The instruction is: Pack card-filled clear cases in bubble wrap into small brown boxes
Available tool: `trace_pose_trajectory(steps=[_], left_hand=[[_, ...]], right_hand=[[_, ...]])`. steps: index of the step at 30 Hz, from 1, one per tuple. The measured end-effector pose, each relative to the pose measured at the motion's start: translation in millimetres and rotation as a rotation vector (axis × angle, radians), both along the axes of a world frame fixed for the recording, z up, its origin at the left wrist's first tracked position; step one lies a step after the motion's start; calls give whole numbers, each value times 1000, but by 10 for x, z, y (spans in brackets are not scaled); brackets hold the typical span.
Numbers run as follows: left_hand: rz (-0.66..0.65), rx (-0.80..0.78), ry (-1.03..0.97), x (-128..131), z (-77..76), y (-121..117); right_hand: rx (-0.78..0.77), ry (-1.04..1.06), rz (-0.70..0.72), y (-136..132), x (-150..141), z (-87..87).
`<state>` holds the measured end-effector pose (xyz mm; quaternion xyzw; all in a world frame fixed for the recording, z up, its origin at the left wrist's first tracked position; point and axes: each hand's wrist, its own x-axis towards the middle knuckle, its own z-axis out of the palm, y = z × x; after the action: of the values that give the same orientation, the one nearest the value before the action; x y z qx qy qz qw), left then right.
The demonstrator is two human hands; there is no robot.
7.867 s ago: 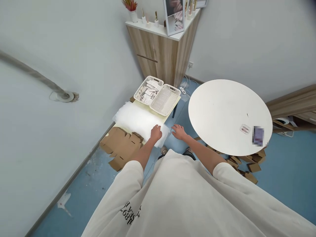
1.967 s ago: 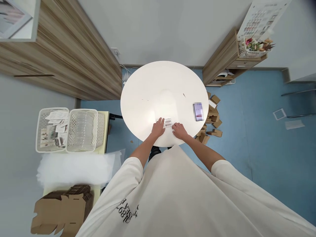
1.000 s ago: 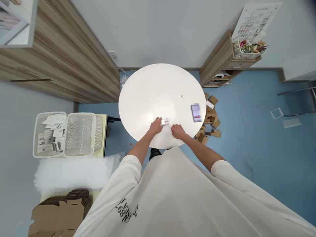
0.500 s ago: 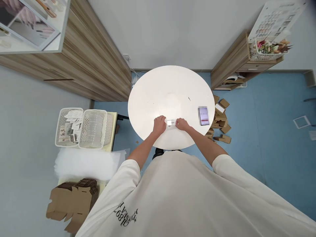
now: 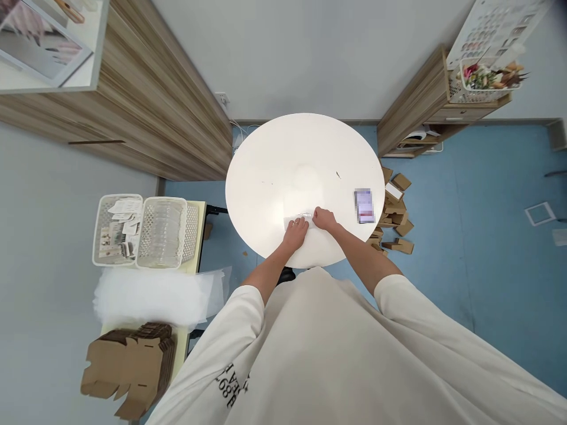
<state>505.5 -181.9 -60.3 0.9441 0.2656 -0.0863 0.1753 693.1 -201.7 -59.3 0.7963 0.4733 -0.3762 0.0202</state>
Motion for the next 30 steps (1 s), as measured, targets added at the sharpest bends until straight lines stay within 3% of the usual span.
trace_pose_trajectory(steps=[6, 10, 14, 20, 30], left_hand=[[116, -150, 15, 58, -13, 72], [154, -144, -3, 98, -25, 79], [146, -115, -14, 127, -21, 122], [105, -70, 2, 88, 35, 127], [65, -194, 59, 9, 142, 186]], right_hand=[[53, 63, -79, -74, -14, 68], [246, -85, -72, -293, -16, 145], [373, -224, 109, -527, -47, 223], [356, -141, 419, -673, -219, 178], [301, -135, 491, -684, -342, 117]])
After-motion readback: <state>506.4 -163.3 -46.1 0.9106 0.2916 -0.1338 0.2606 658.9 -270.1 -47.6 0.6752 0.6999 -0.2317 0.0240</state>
